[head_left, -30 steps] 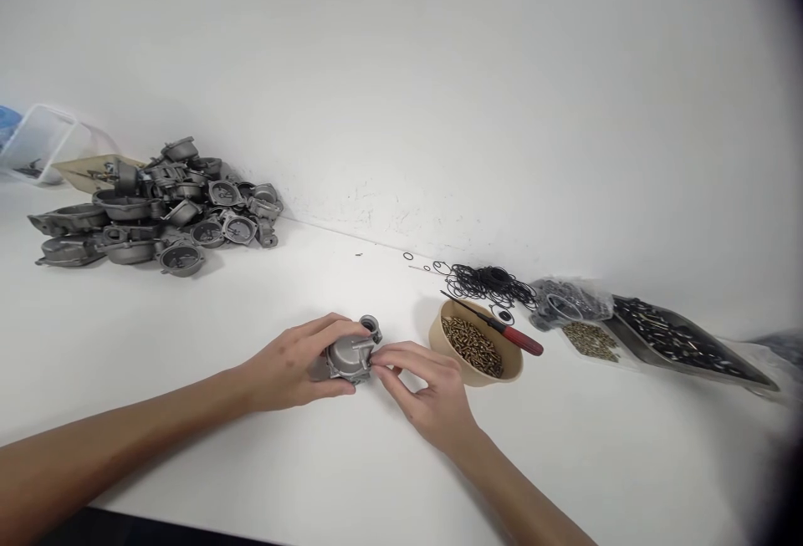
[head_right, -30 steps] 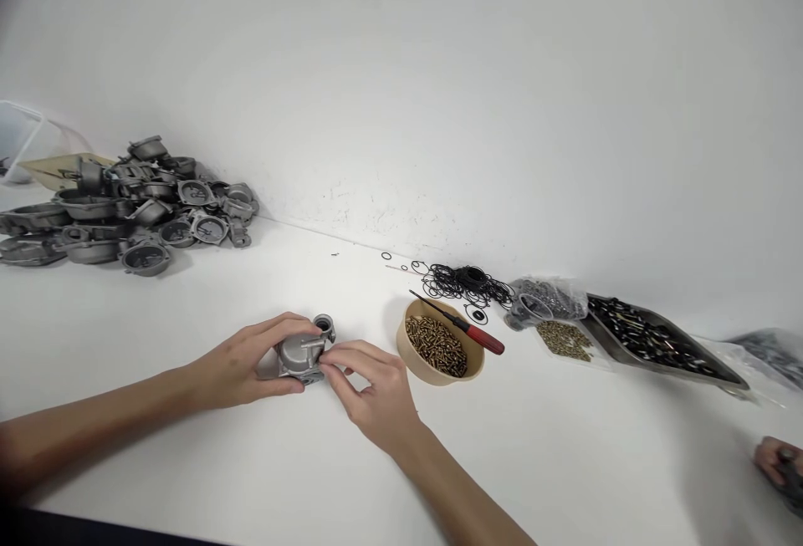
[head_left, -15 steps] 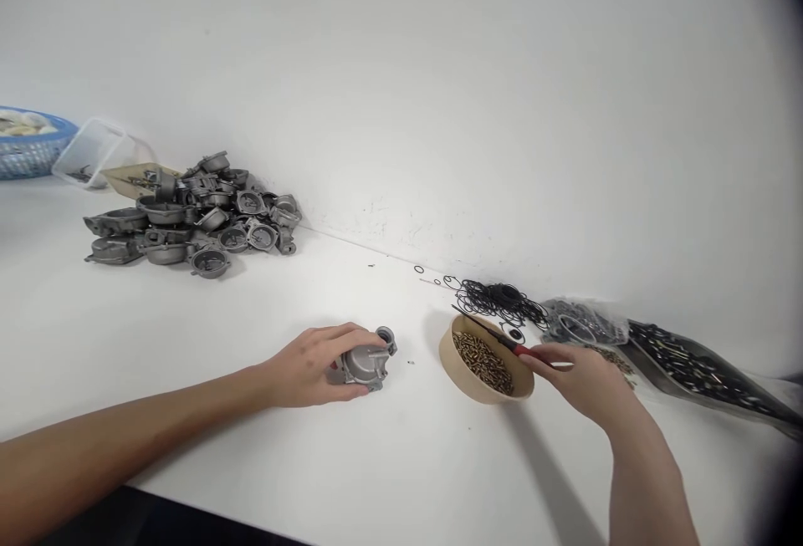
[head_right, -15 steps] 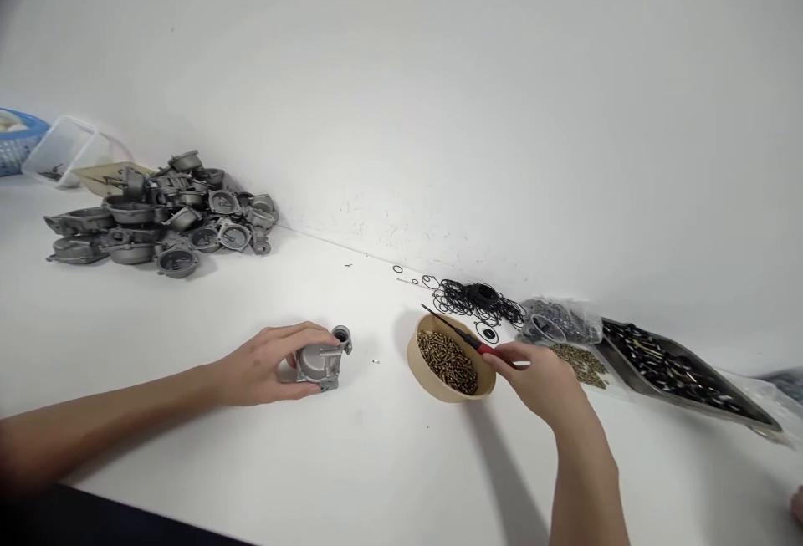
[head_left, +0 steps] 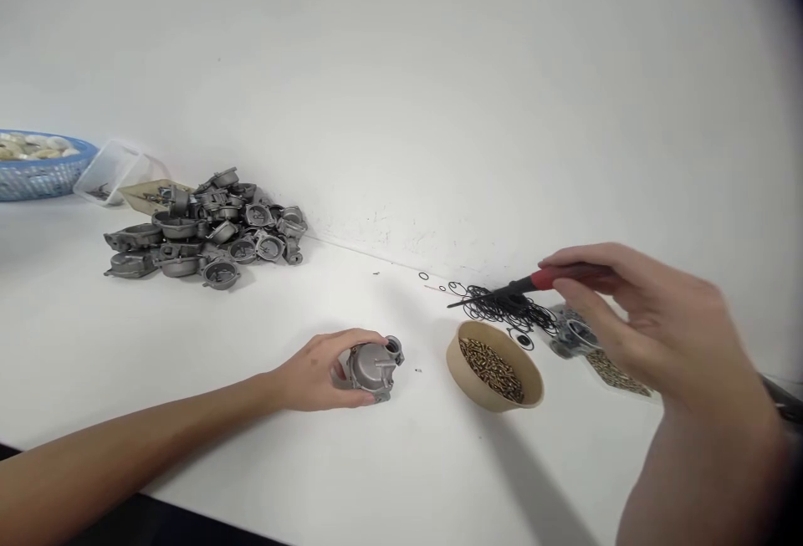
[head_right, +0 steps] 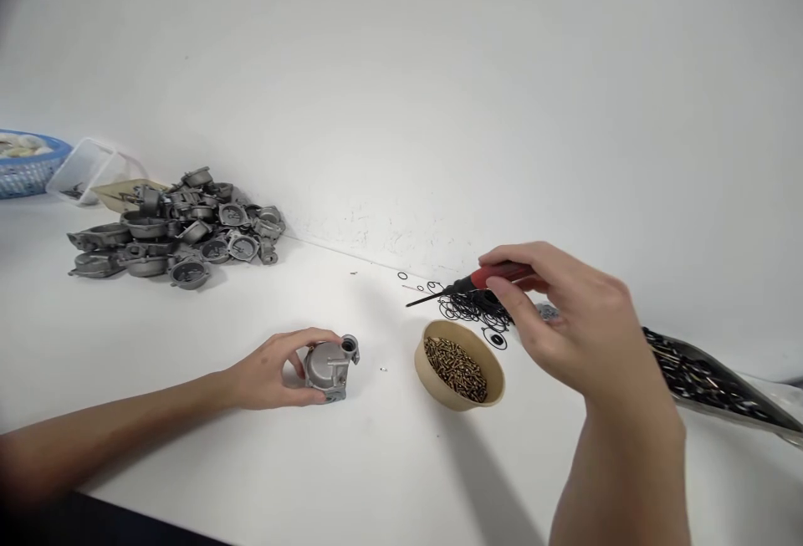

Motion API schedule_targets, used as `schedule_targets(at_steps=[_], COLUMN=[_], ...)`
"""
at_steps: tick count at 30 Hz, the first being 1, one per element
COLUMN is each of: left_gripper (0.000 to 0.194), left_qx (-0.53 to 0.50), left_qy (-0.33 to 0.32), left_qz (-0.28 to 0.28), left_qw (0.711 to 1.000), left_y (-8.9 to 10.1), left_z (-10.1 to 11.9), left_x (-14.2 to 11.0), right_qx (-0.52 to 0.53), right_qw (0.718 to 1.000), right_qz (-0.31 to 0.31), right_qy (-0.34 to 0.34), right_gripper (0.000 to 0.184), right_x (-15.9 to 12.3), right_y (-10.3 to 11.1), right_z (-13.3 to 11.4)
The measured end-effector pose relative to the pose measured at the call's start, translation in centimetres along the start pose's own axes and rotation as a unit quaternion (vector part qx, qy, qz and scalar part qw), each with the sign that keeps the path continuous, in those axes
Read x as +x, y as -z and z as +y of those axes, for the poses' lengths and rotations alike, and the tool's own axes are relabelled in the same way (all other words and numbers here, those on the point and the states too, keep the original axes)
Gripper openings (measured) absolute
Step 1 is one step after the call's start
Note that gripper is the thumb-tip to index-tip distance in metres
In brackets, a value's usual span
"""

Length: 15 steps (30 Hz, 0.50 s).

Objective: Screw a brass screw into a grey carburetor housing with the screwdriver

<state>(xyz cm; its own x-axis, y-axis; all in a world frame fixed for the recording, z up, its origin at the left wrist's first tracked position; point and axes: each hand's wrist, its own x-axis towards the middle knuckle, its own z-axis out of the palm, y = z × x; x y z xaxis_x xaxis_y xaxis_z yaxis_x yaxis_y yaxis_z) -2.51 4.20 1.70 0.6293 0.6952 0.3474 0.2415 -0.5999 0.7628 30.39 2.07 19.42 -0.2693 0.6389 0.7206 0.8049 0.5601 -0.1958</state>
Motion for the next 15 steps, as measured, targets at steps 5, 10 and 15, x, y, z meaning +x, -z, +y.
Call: schedule_targets(at_steps=[5,10,15], left_gripper=[0.075,0.067,0.075], left_qx=[0.063,-0.010,-0.040], left_qy=[-0.059,0.008,0.004], left_qz=[0.008,-0.008,-0.009], left_qw=[0.996,1.000,0.999], left_y=[0.0,-0.2,-0.4], left_z=[-0.2,-0.7,-1.2], left_x=[-0.1,-0.3,-0.3], right_qx=[0.147,0.148,0.153], right_qw=[0.976,0.964,0.970], right_qz=[-0.047,-0.117,-0.126], right_qy=[0.151,0.187,0.141], right_gripper=[0.018,0.025,0.022], right_x=[0.7,-0.3,-0.4], right_y=[-0.6,-2.9,-3.8], right_z=[-4.1,-5.7,-6.0])
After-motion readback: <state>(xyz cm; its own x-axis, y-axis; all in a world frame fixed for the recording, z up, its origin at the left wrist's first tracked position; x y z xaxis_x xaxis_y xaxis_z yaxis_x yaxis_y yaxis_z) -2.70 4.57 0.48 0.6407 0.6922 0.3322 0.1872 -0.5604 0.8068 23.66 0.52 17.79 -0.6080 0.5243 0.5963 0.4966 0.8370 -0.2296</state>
